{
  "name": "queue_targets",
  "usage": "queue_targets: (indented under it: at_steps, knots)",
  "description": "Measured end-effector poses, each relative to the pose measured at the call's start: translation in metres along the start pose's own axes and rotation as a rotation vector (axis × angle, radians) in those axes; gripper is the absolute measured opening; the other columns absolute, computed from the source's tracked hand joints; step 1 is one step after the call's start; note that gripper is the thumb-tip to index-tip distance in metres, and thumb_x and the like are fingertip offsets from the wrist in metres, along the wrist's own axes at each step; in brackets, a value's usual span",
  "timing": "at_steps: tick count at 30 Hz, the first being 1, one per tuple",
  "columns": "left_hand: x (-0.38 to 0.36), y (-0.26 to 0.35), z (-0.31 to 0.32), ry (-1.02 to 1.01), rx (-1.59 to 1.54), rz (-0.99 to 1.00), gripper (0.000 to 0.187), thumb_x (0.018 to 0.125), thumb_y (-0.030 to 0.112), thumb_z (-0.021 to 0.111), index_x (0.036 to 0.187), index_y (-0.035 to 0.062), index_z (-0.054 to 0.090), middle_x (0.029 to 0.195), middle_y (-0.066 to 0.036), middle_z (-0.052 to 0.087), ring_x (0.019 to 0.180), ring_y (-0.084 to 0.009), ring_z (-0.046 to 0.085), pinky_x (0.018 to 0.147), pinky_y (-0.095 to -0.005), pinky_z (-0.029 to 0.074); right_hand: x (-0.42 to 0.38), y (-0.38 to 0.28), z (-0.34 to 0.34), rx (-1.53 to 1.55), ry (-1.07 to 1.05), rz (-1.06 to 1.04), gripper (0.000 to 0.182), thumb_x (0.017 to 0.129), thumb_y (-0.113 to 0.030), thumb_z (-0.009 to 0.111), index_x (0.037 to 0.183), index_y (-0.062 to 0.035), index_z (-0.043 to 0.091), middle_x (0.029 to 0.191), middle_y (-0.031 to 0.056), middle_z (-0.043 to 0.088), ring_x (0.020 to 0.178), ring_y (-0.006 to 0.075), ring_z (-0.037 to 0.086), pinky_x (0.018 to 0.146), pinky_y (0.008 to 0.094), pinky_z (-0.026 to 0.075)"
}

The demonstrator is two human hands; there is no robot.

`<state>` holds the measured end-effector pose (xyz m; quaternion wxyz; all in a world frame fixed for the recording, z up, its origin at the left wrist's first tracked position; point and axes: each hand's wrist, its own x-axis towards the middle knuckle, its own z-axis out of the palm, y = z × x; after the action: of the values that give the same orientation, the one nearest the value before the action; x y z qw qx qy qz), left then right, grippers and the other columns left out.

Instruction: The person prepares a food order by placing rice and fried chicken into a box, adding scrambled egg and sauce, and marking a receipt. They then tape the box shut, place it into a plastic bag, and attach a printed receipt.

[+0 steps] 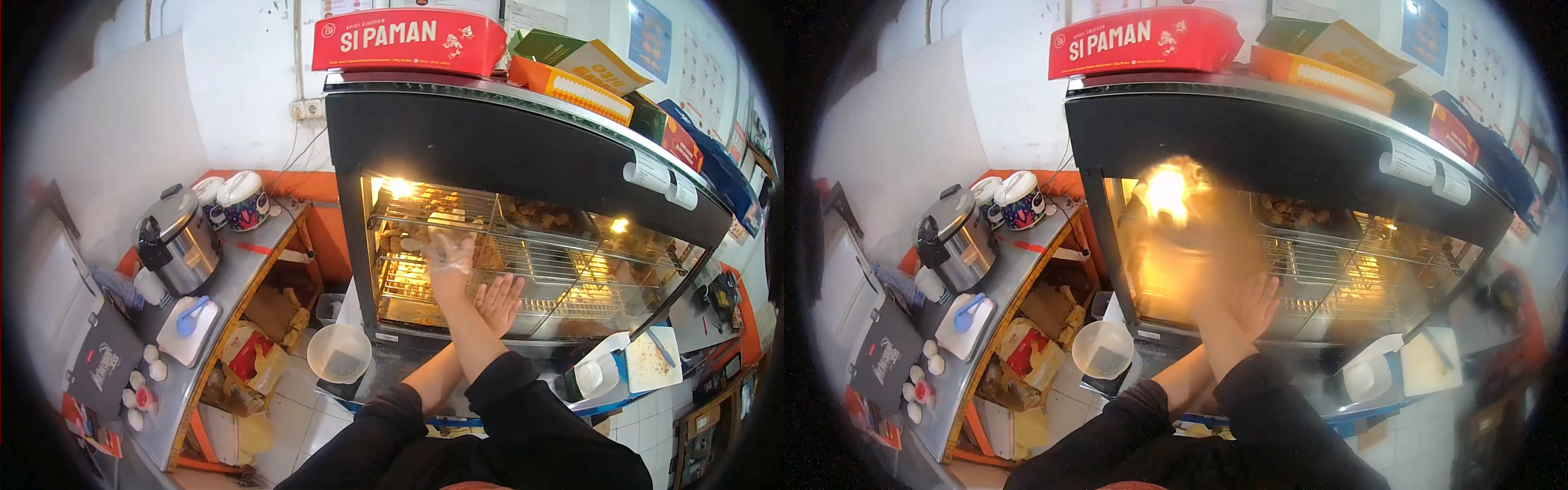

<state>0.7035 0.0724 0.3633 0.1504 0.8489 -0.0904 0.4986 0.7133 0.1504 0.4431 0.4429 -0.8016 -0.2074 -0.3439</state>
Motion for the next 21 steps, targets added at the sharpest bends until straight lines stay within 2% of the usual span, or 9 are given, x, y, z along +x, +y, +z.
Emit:
queue_targets:
  at_steps: [2, 4, 5, 6, 8, 9, 14, 20, 21]
  knots:
    - [-0.001, -0.001, 0.003, -0.045, 0.027, -0.02, 0.05, 0.086, 0.035, 0.04, 0.133, 0.0213, 0.03, 0.14, -0.003, 0.023, 0.131, -0.0162, 0.015, 0.106, -0.039, 0.003, -0.007, 0.011, 0.019, 0.172, 0.055, -0.031, 0.019, 0.075, -0.009, 0.062, 0.092, -0.0027, 0.058, 0.109, 0.0132, 0.046, 0.093, 0.0234, 0.052, 0.079, 0.0297, 0.045]
    - [0.002, -0.002, -0.001, -0.019, 0.051, 0.013, 0.051, 0.085, 0.036, 0.041, 0.133, 0.0208, 0.031, 0.14, -0.003, 0.023, 0.131, -0.0165, 0.014, 0.106, -0.039, 0.002, -0.005, -0.005, 0.023, 1.564, 0.01, 0.272, 0.012, 0.074, -0.008, 0.063, 0.085, -0.0042, 0.059, 0.103, 0.0111, 0.05, 0.092, 0.023, 0.052, 0.079, 0.0303, 0.045]
    - [0.003, -0.002, -0.004, 0.008, 0.081, 0.033, 0.052, 0.085, 0.037, 0.041, 0.133, 0.0204, 0.031, 0.14, -0.004, 0.023, 0.131, -0.0168, 0.014, 0.106, -0.039, 0.002, -0.01, -0.005, 0.009, 0.728, -0.017, 0.024, 0.022, 0.071, -0.007, 0.065, 0.092, -0.009, 0.057, 0.096, 0.009, 0.054, 0.092, 0.0243, 0.052, 0.08, 0.0339, 0.045]
    - [0.003, -0.002, -0.004, 0.005, 0.075, 0.041, 0.052, 0.085, 0.037, 0.041, 0.133, 0.0204, 0.031, 0.14, -0.004, 0.023, 0.131, -0.0168, 0.014, 0.106, -0.039, 0.002, -0.012, -0.005, 0.003, 0.724, -0.007, 0.027, 0.022, 0.071, -0.007, 0.065, 0.092, -0.009, 0.057, 0.096, 0.009, 0.054, 0.092, 0.0243, 0.052, 0.08, 0.0339, 0.045]
    - [0.003, 0.0, -0.006, -0.393, -0.057, -0.139, 0.053, 0.085, 0.039, 0.042, 0.133, 0.0194, 0.031, 0.14, -0.005, 0.022, 0.131, -0.0172, 0.012, 0.106, -0.039, 0.002, -0.016, -0.006, -0.008, -0.005, -0.021, -0.653, 0.044, 0.066, -0.008, 0.066, 0.107, -0.0089, 0.05, 0.093, 0.007, 0.056, 0.093, 0.0258, 0.052, 0.081, 0.0382, 0.043]
    - [0.0, -0.001, -0.002, -0.4, -0.063, -0.132, 0.053, 0.085, 0.039, 0.042, 0.133, 0.0194, 0.031, 0.14, -0.005, 0.022, 0.131, -0.0172, 0.012, 0.106, -0.039, 0.002, -0.021, -0.006, -0.017, -0.012, -0.017, -0.645, 0.044, 0.066, -0.008, 0.066, 0.107, -0.0089, 0.05, 0.093, 0.007, 0.056, 0.093, 0.0258, 0.052, 0.081, 0.0382, 0.043]
    - [-0.023, -0.027, 0.045, 0.053, 0.158, 0.149, 0.055, 0.085, 0.041, 0.04, 0.134, 0.0175, 0.028, 0.141, -0.007, 0.02, 0.132, -0.0219, 0.01, 0.106, -0.0413, 0.003, -0.045, -0.003, -0.085, 0.699, -0.63, 0.255, 0.053, 0.08, -0.031, 0.058, 0.124, -0.0091, 0.04, 0.106, 0.0165, 0.055, 0.091, 0.0206, 0.057, 0.069, 0.0281, 0.047]
    - [-0.021, -0.054, 0.015, 0.042, 0.483, 0.22, 0.063, 0.085, 0.048, 0.033, 0.136, 0.0136, 0.017, 0.142, -0.011, 0.008, 0.132, -0.0264, 0.004, 0.105, -0.046, 0.0, -0.04, 0.025, -0.25, 1.507, -0.375, 1.107, 0.018, 0.076, -0.013, 0.058, 0.089, -0.0002, 0.058, 0.093, 0.0138, 0.059, 0.083, 0.0213, 0.058, 0.067, 0.0279, 0.048]
    - [-0.022, -0.06, 0.01, 0.042, 0.504, 0.251, 0.065, 0.085, 0.049, 0.032, 0.136, 0.013, 0.016, 0.143, -0.012, 0.007, 0.132, -0.0271, 0.003, 0.105, -0.0468, -0.001, -0.05, 0.054, -0.27, 1.5, -0.245, 0.79, 0.017, 0.074, -0.013, 0.06, 0.087, -0.0012, 0.059, 0.093, 0.0125, 0.058, 0.081, 0.0215, 0.057, 0.067, 0.0279, 0.048]
